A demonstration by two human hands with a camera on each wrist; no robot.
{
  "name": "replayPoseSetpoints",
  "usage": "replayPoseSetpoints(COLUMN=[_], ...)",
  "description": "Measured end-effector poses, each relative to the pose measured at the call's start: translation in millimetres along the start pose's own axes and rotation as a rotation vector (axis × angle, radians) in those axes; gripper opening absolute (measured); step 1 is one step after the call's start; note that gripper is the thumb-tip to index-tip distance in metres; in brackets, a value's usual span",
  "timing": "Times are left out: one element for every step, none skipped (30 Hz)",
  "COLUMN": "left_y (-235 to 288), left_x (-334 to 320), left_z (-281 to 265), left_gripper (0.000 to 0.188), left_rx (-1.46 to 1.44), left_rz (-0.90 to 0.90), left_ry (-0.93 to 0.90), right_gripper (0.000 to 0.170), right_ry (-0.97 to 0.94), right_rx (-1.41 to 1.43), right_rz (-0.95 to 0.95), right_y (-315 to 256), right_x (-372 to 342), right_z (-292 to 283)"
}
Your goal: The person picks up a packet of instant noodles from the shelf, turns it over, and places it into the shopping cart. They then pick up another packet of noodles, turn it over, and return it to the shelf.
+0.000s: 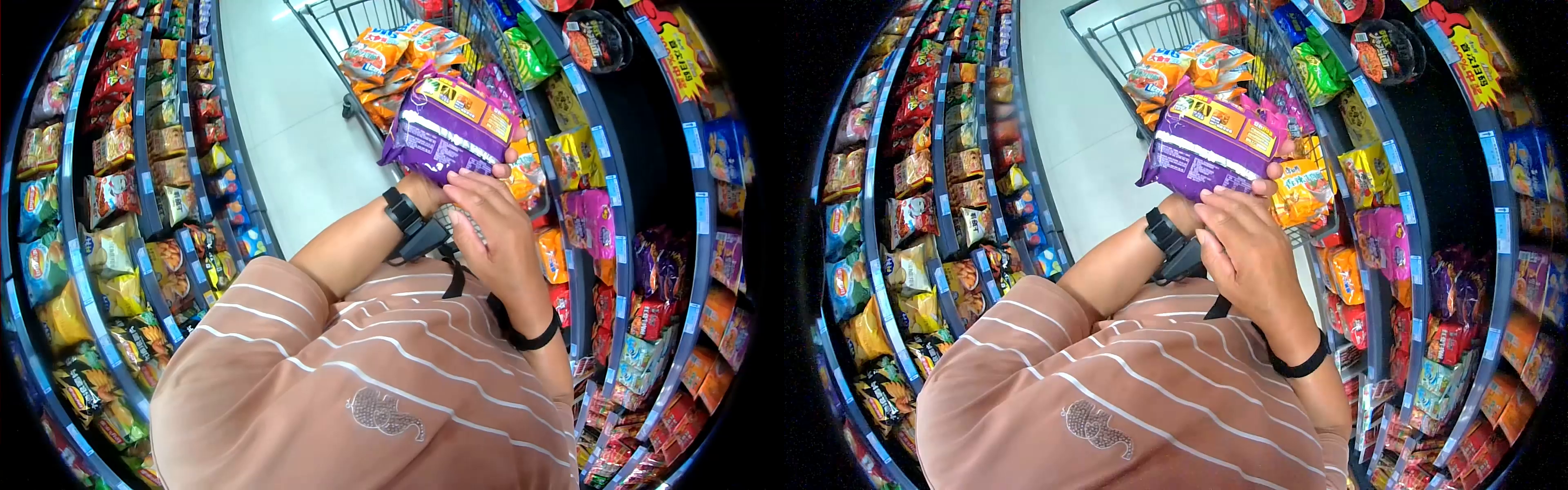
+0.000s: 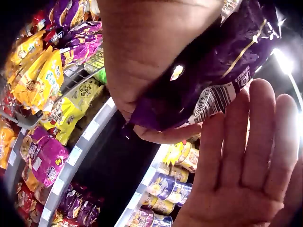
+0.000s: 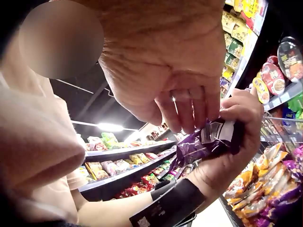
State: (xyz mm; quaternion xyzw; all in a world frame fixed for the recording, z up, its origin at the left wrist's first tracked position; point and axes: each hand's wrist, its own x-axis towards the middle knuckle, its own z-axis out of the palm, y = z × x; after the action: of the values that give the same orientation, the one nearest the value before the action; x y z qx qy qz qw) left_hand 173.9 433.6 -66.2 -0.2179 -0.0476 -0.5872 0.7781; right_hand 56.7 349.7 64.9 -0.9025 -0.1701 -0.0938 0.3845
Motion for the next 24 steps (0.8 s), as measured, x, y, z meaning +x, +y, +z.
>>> replayPoseSetpoints(left_y=[-0.6, -0.8, 0.1, 0.3, 0.5, -0.6, -2.0, -3.3, -4.3, -4.6, -4.2, -3.7, -3.6, -3.7, -3.9, -4.3, -4.2, -3.2, -2.0, -1.5, -1.7, -2.4, -3.2, -3.4], left_x=[1.0, 1.2, 3.5, 4.1, 5.4, 7.0, 7.4, 7.3, 7.6, 8.3, 9.4, 10.3, 11.1, 12.0, 12.4, 12.6, 13.3, 14.5, 15.4, 15.7, 16.3, 16.7, 17.7, 18.7], left_z=[4.0, 5.4, 5.6, 6.2, 6.8, 10.6, 12.4, 12.3, 12.4, 12.9, 13.5, 13.8, 13.8, 13.8, 15.7, 19.2, 21.3, 20.8, 19.6, 18.6, 22.1, 24.6, 26.3, 28.1], left_gripper=[0.068, 0.069, 0.069, 0.069, 0.068, 0.067, 0.067, 0.067, 0.066, 0.066, 0.066, 0.066, 0.067, 0.068, 0.068, 0.069, 0.069, 0.068, 0.068, 0.067, 0.065, 0.064, 0.063, 0.063], left_rx=[-0.001, -0.003, 0.075, 0.043, 0.009, -0.025, -0.007, 0.028, 0.064, 0.102, 0.140, 0.144, 0.147, 0.150, 0.150, 0.151, 0.153, 0.147, 0.140, 0.132, 0.166, 0.169, 0.171, 0.173], left_rz=[-0.003, -0.007, 0.022, 0.017, 0.011, 0.006, 0.012, 0.027, 0.042, 0.056, 0.069, 0.065, 0.060, 0.056, 0.053, 0.051, 0.047, 0.048, 0.050, 0.052, 0.079, 0.099, 0.116, 0.131], left_ry=[-0.013, -0.025, 0.026, 0.014, 0.002, -0.011, -0.033, -0.016, -0.001, 0.014, 0.030, 0.026, 0.022, 0.019, 0.024, 0.029, 0.033, 0.035, 0.038, 0.042, 0.072, 0.085, 0.098, 0.110], right_gripper=[0.028, 0.028, 0.027, 0.027, 0.027, 0.026, 0.026, 0.026, 0.026, 0.026, 0.026, 0.025, 0.025, 0.025, 0.025, 0.025, 0.025, 0.025, 0.025, 0.024, 0.024, 0.023, 0.023, 0.023], right_ry=[0.001, 0.008, 0.016, 0.023, 0.033, 0.042, 0.050, 0.054, 0.059, 0.065, 0.070, 0.074, 0.077, 0.087, 0.096, 0.106, 0.120, 0.133, 0.146, 0.147, 0.147, 0.149, 0.158, 0.167], right_rx=[0.002, -0.001, -0.004, -0.007, 0.004, 0.015, 0.025, 0.033, 0.039, 0.045, 0.035, 0.026, 0.018, 0.020, 0.022, 0.023, 0.018, 0.013, 0.009, 0.014, 0.019, 0.023, 0.026, 0.028], right_rz=[-0.001, -0.011, -0.020, -0.029, -0.022, -0.015, -0.008, 0.003, 0.012, 0.021, 0.012, 0.003, -0.005, -0.012, -0.019, -0.026, -0.018, -0.010, -0.001, 0.014, 0.030, 0.044, 0.064, 0.083], right_y=[-0.9, -1.4, -1.9, -2.2, -2.6, -3.1, -3.5, -4.0, -4.4, -4.4, -3.5, -2.4, -1.3, 0.0, 1.7, 3.3, 4.8, 6.2, 7.4, 8.1, 8.6, 9.2, 10.1, 10.8], right_x=[-0.4, -1.3, -2.3, -3.4, -4.4, -5.2, -6.1, -6.9, -7.3, -7.0, -6.7, -6.8, -7.3, -7.7, -7.5, -7.3, -7.0, -7.1, -7.5, -8.1, -8.6, -8.6, -8.7, -8.9], right_z=[-0.1, -0.1, -0.2, -0.6, -2.0, -3.9, -5.3, -6.0, -6.8, -7.5, -8.0, -8.3, -8.8, -9.5, -10.4, -11.7, -13.3, -14.7, -15.8, -17.0, -18.3, -19.2, -18.7, -17.2])
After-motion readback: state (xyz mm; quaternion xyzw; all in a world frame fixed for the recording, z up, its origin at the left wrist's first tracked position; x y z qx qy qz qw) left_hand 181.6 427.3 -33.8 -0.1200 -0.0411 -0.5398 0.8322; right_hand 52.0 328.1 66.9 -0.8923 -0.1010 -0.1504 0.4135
